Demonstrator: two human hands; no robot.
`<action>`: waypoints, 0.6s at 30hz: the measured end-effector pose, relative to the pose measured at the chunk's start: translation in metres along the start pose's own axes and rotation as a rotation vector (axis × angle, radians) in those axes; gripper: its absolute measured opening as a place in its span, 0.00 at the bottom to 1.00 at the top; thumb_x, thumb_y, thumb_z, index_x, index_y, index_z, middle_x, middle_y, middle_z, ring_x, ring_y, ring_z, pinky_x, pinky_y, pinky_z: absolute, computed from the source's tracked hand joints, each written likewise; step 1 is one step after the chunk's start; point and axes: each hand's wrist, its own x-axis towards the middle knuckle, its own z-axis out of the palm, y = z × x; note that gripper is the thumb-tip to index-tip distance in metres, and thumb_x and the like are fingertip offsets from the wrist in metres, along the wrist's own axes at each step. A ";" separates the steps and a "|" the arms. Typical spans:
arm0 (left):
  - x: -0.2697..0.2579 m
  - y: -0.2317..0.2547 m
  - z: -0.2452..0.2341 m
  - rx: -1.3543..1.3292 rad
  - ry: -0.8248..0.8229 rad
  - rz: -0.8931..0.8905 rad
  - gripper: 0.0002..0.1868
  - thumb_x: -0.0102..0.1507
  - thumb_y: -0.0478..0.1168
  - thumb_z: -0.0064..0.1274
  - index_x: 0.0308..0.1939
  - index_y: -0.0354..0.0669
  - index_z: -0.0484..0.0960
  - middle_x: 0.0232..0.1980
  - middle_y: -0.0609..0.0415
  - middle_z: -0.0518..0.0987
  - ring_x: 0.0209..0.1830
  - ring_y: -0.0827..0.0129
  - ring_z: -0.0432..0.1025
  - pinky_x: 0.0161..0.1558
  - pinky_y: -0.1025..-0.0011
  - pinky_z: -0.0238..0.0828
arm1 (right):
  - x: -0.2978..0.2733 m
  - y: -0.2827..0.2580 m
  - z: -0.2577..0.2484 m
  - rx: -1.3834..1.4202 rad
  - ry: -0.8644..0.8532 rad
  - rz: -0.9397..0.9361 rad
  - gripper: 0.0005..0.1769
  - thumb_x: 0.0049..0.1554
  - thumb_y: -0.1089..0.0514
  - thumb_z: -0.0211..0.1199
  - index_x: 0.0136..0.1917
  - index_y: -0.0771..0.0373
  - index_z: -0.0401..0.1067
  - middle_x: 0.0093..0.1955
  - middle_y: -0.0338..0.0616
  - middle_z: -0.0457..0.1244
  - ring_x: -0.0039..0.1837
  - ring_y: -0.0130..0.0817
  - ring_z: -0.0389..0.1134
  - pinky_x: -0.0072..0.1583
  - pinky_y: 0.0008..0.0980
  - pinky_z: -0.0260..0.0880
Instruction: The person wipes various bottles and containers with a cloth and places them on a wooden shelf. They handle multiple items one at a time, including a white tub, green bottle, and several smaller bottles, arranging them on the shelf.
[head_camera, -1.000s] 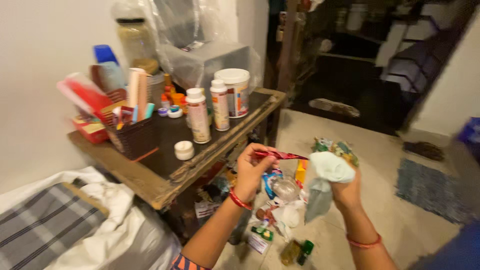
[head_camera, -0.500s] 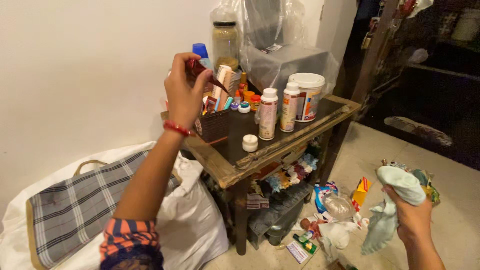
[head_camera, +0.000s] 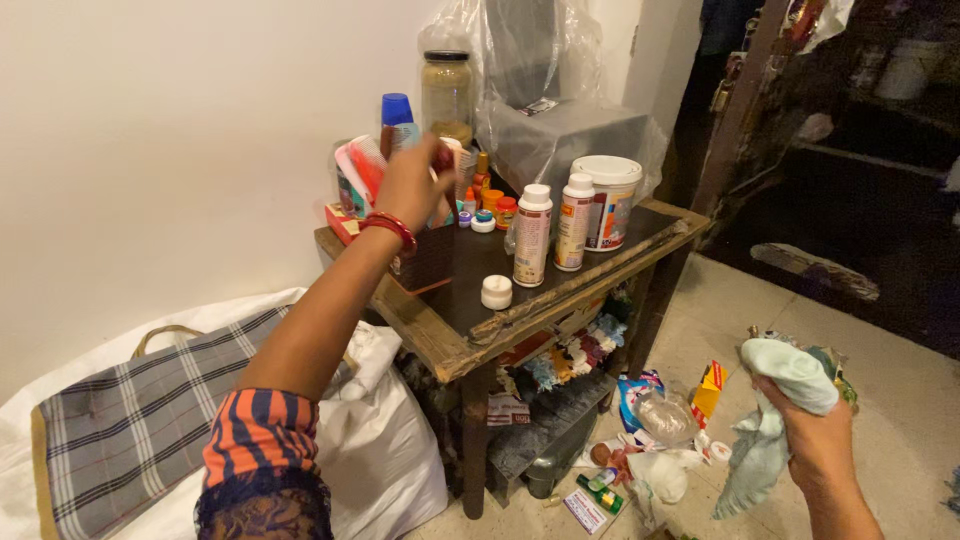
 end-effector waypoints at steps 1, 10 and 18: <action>0.004 0.000 -0.002 -0.013 0.092 0.019 0.18 0.57 0.39 0.68 0.45 0.35 0.78 0.41 0.42 0.83 0.44 0.47 0.77 0.46 0.54 0.72 | 0.001 0.001 -0.003 0.008 -0.007 -0.036 0.22 0.55 0.69 0.68 0.63 0.65 0.74 0.57 0.41 0.69 0.55 0.30 0.71 0.54 0.29 0.70; -0.003 -0.022 0.008 0.376 -0.216 -0.159 0.19 0.57 0.50 0.65 0.44 0.41 0.84 0.42 0.41 0.81 0.46 0.45 0.74 0.50 0.53 0.69 | 0.003 0.014 -0.007 0.013 -0.032 0.048 0.21 0.57 0.69 0.67 0.63 0.65 0.75 0.55 0.42 0.69 0.52 0.32 0.70 0.50 0.33 0.68; 0.018 -0.060 0.021 0.826 -0.237 -0.199 0.22 0.58 0.59 0.58 0.41 0.46 0.90 0.52 0.41 0.82 0.54 0.48 0.74 0.51 0.52 0.69 | -0.001 -0.008 -0.006 0.017 -0.013 -0.003 0.21 0.55 0.69 0.66 0.63 0.63 0.74 0.56 0.39 0.70 0.55 0.28 0.71 0.54 0.28 0.69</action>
